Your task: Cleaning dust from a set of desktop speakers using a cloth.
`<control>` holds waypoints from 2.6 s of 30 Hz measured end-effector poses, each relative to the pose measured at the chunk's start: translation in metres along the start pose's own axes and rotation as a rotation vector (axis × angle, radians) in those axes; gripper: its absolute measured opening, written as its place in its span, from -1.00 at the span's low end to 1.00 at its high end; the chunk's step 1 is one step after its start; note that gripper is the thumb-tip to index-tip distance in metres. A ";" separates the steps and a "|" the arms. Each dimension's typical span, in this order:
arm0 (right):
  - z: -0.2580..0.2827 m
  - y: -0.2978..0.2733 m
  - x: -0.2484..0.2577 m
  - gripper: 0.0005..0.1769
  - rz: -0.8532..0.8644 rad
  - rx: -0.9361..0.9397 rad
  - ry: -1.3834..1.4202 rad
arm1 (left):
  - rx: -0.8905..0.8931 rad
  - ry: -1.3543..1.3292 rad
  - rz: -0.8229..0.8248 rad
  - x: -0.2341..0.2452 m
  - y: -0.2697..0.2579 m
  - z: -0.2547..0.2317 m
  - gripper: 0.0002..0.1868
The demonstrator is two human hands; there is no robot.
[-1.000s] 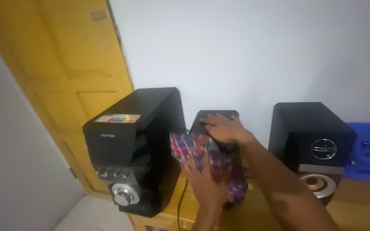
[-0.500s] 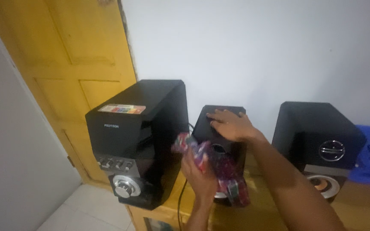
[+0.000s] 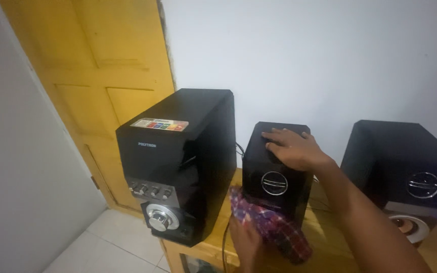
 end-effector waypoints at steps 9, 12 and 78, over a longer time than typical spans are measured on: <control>0.035 -0.104 0.013 -0.72 -0.768 0.141 0.065 | 0.171 0.191 0.482 0.068 0.037 -0.044 -0.54; 0.053 -0.161 -0.043 -0.52 -0.607 0.331 0.577 | 0.469 -0.307 0.395 0.099 0.072 -0.077 -0.46; 0.153 0.100 -0.058 -0.08 0.009 -0.529 1.906 | -0.011 0.748 0.884 0.176 0.435 -0.121 -0.34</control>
Point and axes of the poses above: each hand's wrist, its own y-axis towards the middle knuckle, its own x-axis out of the back of the hand, z = x × y, the point moved 5 cm from there along y, towards the middle knuckle, and after that the axes turned 12 degrees about -x, right-handed, at the moved point
